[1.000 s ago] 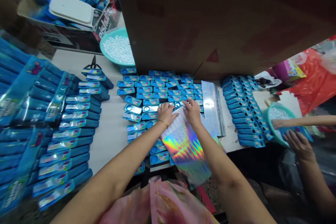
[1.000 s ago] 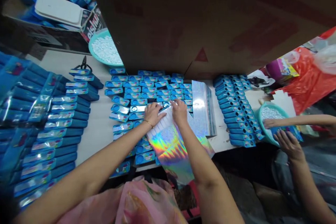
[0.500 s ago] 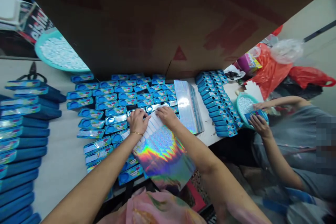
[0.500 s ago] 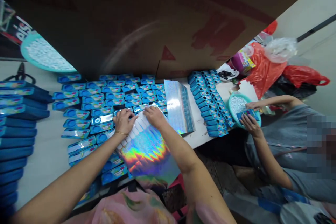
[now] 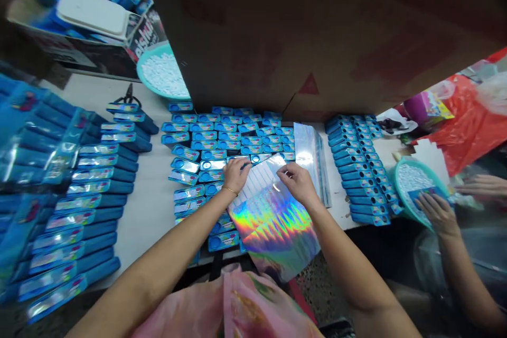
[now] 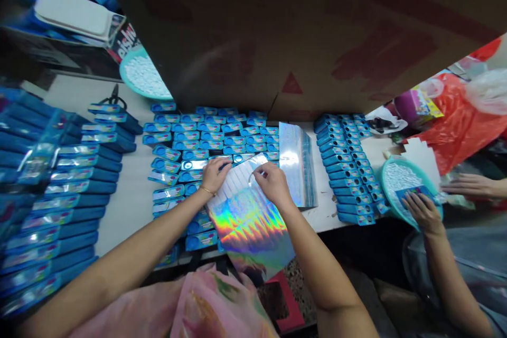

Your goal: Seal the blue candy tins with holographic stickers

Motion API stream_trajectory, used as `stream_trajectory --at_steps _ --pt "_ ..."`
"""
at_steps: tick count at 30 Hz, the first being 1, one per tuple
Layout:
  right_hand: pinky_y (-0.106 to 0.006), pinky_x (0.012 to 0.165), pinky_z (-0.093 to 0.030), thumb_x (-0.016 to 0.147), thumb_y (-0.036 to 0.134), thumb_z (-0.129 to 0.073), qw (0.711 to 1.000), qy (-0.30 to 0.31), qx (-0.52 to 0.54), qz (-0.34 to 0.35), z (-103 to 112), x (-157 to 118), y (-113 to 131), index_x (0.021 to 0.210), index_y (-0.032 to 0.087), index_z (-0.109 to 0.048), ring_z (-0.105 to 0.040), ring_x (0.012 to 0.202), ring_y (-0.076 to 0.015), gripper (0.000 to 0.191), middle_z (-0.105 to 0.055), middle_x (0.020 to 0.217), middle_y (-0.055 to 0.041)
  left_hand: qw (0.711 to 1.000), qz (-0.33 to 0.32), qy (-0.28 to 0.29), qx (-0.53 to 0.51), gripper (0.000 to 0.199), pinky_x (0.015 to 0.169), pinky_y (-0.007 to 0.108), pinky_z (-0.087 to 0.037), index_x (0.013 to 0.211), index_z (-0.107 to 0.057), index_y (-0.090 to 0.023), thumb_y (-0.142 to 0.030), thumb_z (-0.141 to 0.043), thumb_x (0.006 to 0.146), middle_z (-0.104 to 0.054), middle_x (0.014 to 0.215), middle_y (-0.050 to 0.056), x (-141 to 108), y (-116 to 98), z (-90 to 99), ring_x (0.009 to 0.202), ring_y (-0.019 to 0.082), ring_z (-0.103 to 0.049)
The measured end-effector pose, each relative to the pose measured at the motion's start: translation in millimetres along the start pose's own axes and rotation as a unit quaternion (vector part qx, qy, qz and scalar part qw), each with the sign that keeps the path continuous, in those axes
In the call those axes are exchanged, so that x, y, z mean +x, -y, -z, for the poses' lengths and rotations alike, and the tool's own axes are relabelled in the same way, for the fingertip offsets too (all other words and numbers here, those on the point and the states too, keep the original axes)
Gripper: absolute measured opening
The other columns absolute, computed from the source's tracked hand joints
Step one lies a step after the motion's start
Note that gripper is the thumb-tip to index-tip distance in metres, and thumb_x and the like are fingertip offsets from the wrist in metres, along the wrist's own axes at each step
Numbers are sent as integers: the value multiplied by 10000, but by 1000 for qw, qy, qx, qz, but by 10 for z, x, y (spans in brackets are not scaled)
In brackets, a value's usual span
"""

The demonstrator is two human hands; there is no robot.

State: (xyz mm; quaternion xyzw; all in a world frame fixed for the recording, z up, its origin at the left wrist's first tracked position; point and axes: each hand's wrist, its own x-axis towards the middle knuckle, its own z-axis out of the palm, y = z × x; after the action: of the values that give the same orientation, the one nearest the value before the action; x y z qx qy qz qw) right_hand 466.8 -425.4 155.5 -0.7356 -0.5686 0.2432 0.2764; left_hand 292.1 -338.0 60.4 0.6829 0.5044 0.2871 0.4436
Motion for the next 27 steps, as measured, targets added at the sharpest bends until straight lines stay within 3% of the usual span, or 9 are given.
stream_trajectory --at_steps 3,7,10,13,17,22,27 --pt "-238 529 -391 715 326 -542 988 8 129 -81 -315 106 69 638 171 -628 -511 517 -118 193 -588 593 0 974 54 59 -212 358 854 363 -420 980 -642 -188 -440 -442 825 -652 985 75 -220 29 260 937 208 -568" --pt "-235 500 -378 697 375 -561 976 10 191 -108 -810 192 223 630 158 -631 -505 493 -121 238 -576 549 5 944 99 99 -299 530 788 321 -469 1114 -582 -201 -385 -703 632 -617 1092 84 -540 108 607 960 206 -563" --pt "-246 561 -386 729 367 -561 994 1 92 -63 -1040 169 476 652 181 -646 -543 584 -141 219 -609 615 -6 945 110 73 -298 658 723 281 -488 1163 -539 -218 -314 -766 552 -591 1124 82 -682 224 783 985 205 -549" --pt "-252 626 -380 762 291 -565 998 -1 -63 27 -1130 129 797 747 216 -663 -567 717 -157 125 -638 784 -24 953 118 39 -276 706 689 268 -492 1181 -510 -212 -296 -776 532 -572 1131 86 -744 386 884 965 196 -555" --pt "-247 634 -367 773 274 -572 991 44 -114 55 -1210 173 1067 731 219 -661 -568 725 -151 113 -632 793 -22 944 151 -11 -293 575 740 287 -486 1094 -548 -166 -317 -743 575 -613 994 74 -761 572 999 870 160 -585" --pt "-234 548 -350 721 350 -598 993 98 65 -22 -1452 299 1040 629 179 -648 -523 557 -121 200 -593 584 13 931 172 -49 -319 414 697 261 -473 928 -613 -146 -335 -732 580 -620 763 15 -707 692 1236 718 123 -582" --pt "-206 403 -272 598 398 -664 941 132 274 -148 -1724 319 1090 598 147 -622 -361 378 -61 255 -469 441 61 947 166 -67 -267 286 686 263 -450 761 -635 -146 -362 -710 589 -627 719 12 -602 829 1587 689 127 -564"
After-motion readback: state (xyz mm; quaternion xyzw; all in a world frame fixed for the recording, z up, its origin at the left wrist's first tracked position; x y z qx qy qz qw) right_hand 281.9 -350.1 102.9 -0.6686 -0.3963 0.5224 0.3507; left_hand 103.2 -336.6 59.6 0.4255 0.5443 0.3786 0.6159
